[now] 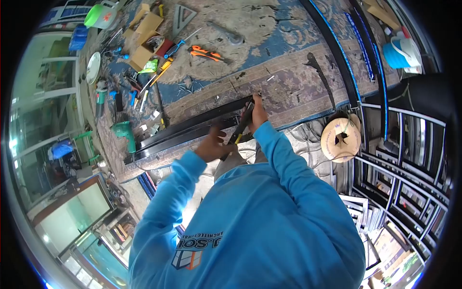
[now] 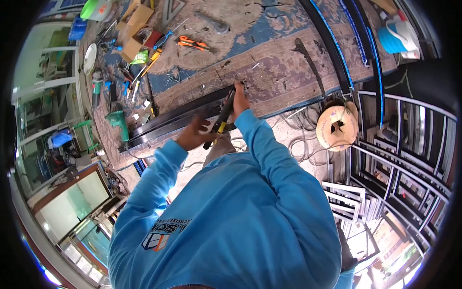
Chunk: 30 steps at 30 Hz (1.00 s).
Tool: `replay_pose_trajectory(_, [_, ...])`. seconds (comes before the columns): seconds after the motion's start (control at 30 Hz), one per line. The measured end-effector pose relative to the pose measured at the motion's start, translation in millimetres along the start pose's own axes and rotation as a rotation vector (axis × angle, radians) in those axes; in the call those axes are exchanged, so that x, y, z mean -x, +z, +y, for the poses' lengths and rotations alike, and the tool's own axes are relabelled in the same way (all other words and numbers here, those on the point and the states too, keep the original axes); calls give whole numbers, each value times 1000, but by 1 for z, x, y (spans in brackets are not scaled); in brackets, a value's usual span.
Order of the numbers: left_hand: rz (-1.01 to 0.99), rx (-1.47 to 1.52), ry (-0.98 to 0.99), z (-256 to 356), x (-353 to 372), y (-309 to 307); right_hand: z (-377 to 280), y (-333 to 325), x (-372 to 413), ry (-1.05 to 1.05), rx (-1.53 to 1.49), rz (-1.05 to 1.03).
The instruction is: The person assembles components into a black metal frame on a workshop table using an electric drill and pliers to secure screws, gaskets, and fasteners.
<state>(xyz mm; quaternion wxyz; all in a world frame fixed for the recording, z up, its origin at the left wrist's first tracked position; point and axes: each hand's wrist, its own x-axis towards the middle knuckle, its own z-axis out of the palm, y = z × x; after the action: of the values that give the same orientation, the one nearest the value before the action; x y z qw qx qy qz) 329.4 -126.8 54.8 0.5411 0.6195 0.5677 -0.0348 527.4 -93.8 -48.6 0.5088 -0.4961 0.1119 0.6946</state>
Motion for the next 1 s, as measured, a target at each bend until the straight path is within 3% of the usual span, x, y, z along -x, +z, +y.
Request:
replay_pose_trajectory(0.07, [-103,144,-18,-35,-17,45,-7,4,13,7,-56,-54])
replay_pose_trajectory(0.23, [183,44,-73,-23,-23,77,-7,8,17,-24,37,-31])
replay_pose_trajectory(0.3, [221,159,-111,-28,-27,77,-7,17,20,-63,28,-68])
replay_pose_trajectory(0.4, [304,124,-9,-5,3,42,-12,50,55,-118,14,-195])
replay_pose_trajectory(0.43, [311,-34,115,-18,10,31,-5,59,64,-135,39,-248])
replay_pose_trajectory(0.53, [206,-179,229,-45,60,-25,37,65,54,-318,264,-261])
replay_pose_trajectory(0.57, [-159,316,-173,10,100,-77,49,70,54,-408,431,-309])
replay_pose_trajectory(0.6, [-302,565,-126,26,126,-112,61,75,53,-511,597,-344])
replay_pose_trajectory(0.63, [-232,611,-126,30,137,-132,72,81,52,-622,747,-368])
replay_pose_trajectory(0.67, [-167,659,-124,29,143,-141,84,94,61,-373,573,-388])
replay_pose_trajectory(0.77, [27,632,-75,-18,113,-137,123,120,50,-150,277,-512])
replay_pose_trajectory(0.83, [319,347,321,-51,87,-138,125,124,41,-225,459,-464])
replay_pose_trajectory(0.87, [361,170,267,-52,78,-147,124,123,36,-268,552,-436])
replay_pose_trajectory(0.97, [345,-300,10,-42,34,-165,132,97,9,-956,1502,-639])
replay_pose_trajectory(1.0, [361,-321,22,-46,9,-166,137,100,9,-1040,1639,-666])
